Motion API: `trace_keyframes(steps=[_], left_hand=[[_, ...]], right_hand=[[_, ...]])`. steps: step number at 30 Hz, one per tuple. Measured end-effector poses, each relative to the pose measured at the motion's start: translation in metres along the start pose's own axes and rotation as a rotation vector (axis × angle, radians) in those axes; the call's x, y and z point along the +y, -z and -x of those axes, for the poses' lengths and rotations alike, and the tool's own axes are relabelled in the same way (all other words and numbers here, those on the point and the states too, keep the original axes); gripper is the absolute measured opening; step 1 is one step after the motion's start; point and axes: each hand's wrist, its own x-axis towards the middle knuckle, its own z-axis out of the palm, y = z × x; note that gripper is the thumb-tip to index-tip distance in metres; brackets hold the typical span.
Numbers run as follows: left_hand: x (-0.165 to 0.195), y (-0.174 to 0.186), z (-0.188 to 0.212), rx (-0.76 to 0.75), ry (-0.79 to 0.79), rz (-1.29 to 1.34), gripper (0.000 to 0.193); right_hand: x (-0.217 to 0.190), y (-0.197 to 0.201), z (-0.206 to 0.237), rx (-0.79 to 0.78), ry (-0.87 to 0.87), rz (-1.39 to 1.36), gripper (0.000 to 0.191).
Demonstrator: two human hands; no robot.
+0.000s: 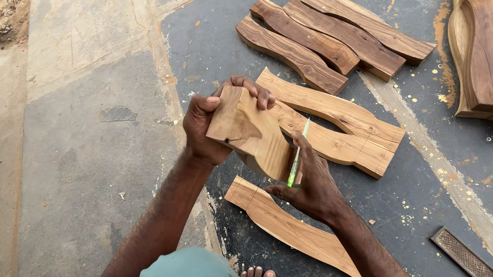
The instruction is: The person kneels on the workshop floor marking curved wooden furniture parts with a green pencil. They measure pieces with a folding ruler, align a try square and a rasp against the wood to guide straight lines, reposition each piece, and stack the marked parts together.
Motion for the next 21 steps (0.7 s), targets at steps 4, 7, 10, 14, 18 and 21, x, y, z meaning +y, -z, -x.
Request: trace_keyframes(steps=[4, 7, 10, 14, 18, 21], left_hand=[[0.013, 0.013, 0.013, -0.070, 0.108, 0.032, 0.045], [0.013, 0.020, 0.025, 0.181, -0.029, -0.213, 0.046], [-0.004, 0.020, 0.040, 0.339, -0.122, -0.084, 0.063], [-0.039, 0.009, 0.049, 0.378, 0.024, -0.457, 0.082], [-0.074, -0.013, 0.055, 0.198, 0.282, -0.881, 0.077], [-0.091, -0.016, 0.046, 0.162, 0.268, -0.978, 0.069]], right_hand=[[0.005, -0.015, 0.003, 0.021, 0.087, 0.175, 0.108], [0.000, -0.028, 0.012, 0.042, -0.035, 0.112, 0.086], [-0.004, -0.030, 0.016, 0.126, -0.057, 0.016, 0.072], [0.000, -0.006, 0.007, 0.189, -0.123, -0.182, 0.062], [-0.008, 0.012, 0.013, 0.229, -0.250, -0.750, 0.061], [-0.014, 0.015, 0.023, 0.319, -0.062, -0.869, 0.057]])
